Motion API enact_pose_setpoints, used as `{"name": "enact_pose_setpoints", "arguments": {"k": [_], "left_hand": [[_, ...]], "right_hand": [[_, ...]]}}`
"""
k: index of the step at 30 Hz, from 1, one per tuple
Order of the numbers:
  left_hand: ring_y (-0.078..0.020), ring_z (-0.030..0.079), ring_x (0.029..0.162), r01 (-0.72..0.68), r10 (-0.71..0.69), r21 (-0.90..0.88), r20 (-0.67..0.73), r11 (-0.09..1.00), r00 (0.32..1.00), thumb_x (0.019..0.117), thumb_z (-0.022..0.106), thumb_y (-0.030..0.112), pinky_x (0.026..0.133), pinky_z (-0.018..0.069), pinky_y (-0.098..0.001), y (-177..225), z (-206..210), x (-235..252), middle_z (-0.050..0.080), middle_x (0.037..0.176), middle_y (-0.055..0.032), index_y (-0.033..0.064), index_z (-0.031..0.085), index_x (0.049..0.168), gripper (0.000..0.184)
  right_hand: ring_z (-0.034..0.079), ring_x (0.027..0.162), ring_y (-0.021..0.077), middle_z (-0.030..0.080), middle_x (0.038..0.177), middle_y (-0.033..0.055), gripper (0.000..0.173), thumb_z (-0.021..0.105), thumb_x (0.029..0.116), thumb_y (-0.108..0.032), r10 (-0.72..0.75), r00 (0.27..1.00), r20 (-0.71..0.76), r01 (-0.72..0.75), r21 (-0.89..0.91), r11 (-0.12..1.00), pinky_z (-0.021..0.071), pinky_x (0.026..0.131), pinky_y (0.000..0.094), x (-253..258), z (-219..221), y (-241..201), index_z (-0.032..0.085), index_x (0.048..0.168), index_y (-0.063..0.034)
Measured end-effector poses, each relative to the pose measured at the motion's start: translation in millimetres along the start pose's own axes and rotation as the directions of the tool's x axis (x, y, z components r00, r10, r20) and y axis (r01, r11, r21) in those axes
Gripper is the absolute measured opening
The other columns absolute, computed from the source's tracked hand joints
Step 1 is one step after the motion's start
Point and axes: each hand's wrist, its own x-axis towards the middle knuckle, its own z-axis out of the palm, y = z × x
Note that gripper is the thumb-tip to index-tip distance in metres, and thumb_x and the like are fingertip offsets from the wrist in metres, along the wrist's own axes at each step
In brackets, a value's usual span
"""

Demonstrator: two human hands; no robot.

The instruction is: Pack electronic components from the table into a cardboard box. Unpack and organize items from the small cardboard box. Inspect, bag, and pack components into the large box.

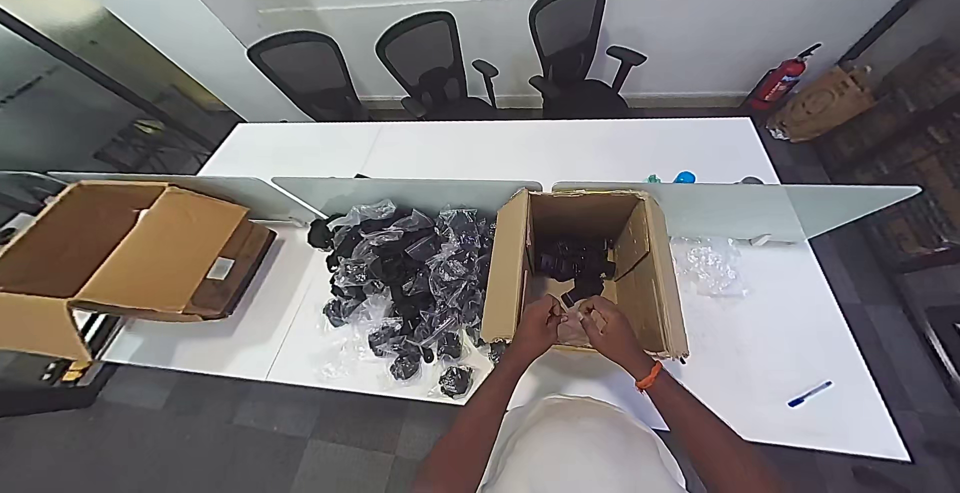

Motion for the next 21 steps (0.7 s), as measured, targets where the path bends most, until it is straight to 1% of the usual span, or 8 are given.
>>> {"name": "enact_pose_setpoints", "arguments": {"k": [2,5,8,11,13,15,18,21], "left_hand": [[-0.0178,0.069,0.082,-0.008,0.008,0.026,-0.001,1.000,1.000,0.0890,0.065,0.001,0.080,0.0579,-0.0377,0.0,0.1,-0.8,0.070,0.086,-0.0096,-0.0007,0.061,0.091,0.005],[-0.0170,0.068,0.081,0.009,-0.010,0.047,0.031,0.999,0.999,0.0891,0.068,0.004,0.078,0.0568,-0.0375,0.6,0.1,-0.1,0.071,0.086,-0.0083,0.0002,0.061,0.093,0.009],[-0.0126,0.071,0.089,0.034,-0.035,0.028,0.036,0.999,0.999,0.0937,0.070,0.012,0.085,0.0586,-0.0337,-0.7,2.3,3.4,0.074,0.096,-0.0058,0.0019,0.065,0.099,0.013],[-0.0141,0.070,0.097,0.053,-0.053,0.031,-0.015,0.998,0.998,0.0948,0.067,0.011,0.092,0.0572,-0.0350,1.3,0.6,3.7,0.074,0.104,-0.0076,0.0018,0.068,0.101,0.011],[-0.0131,0.070,0.096,0.023,-0.026,-0.035,-0.106,0.999,0.994,0.0935,0.068,0.008,0.091,0.0579,-0.0339,1.2,0.5,2.1,0.074,0.100,-0.0067,0.0017,0.068,0.097,0.007],[-0.0135,0.071,0.092,-0.035,0.008,-0.134,-0.196,0.990,0.981,0.0896,0.073,0.004,0.088,0.0593,-0.0336,0.2,2.0,1.1,0.074,0.097,-0.0071,0.0001,0.068,0.095,0.009],[-0.0207,0.073,0.091,-0.084,-0.045,-0.377,-0.322,0.923,0.946,0.0831,0.077,-0.004,0.087,0.0611,-0.0391,1.7,-1.7,3.8,0.075,0.096,-0.0114,-0.0037,0.064,0.099,0.021],[-0.0222,0.073,0.090,-0.076,-0.114,-0.476,-0.359,0.876,0.926,0.0815,0.076,-0.008,0.085,0.0617,-0.0398,4.0,-4.6,5.0,0.073,0.095,-0.0115,-0.0033,0.058,0.105,0.030]], "right_hand": [[0.064,0.110,0.0115,0.072,0.108,-0.0013,0.023,0.063,0.0983,-0.033,-0.030,0.997,0.068,0.031,-0.012,0.999,0.0491,0.103,0.0383,1.6,-0.3,-0.2,0.074,0.106,-0.0148],[0.065,0.107,0.0100,0.074,0.103,-0.0039,0.021,0.060,0.1005,-0.031,-0.091,0.994,0.066,0.096,-0.089,0.991,0.0473,0.104,0.0390,2.0,0.9,1.3,0.076,0.100,-0.0170],[0.065,0.103,0.0111,0.072,0.100,-0.0029,0.018,0.058,0.0997,-0.024,0.000,1.000,0.011,0.002,-0.155,0.988,0.0472,0.102,0.0393,0.5,0.6,-3.2,0.074,0.097,-0.0153],[0.067,0.098,0.0175,0.071,0.099,0.0032,0.020,0.056,0.1008,-0.022,0.085,0.986,-0.142,-0.103,-0.118,0.988,0.0527,0.093,0.0422,-0.9,-0.2,-5.1,0.072,0.100,-0.0098],[0.067,0.097,0.0171,0.071,0.099,0.0036,0.020,0.057,0.1013,-0.023,0.089,0.968,-0.236,-0.109,-0.074,0.991,0.0536,0.091,0.0417,-2.4,0.5,-2.4,0.072,0.101,-0.0094],[0.066,0.097,0.0167,0.070,0.099,0.0029,0.020,0.057,0.1019,-0.024,0.075,0.962,-0.263,-0.098,-0.075,0.992,0.0526,0.092,0.0417,-4.5,1.2,-2.1,0.071,0.101,-0.0100],[0.066,0.097,0.0172,0.070,0.099,0.0041,0.021,0.056,0.1023,-0.024,0.077,0.965,-0.250,-0.094,-0.057,0.994,0.0522,0.093,0.0421,-1.8,0.7,-0.7,0.070,0.102,-0.0085],[0.066,0.100,0.0163,0.069,0.101,0.0043,0.021,0.056,0.1016,-0.024,0.125,0.974,-0.189,-0.131,-0.016,0.991,0.0532,0.094,0.0407,3.3,0.8,2.6,0.070,0.104,-0.0086]]}}
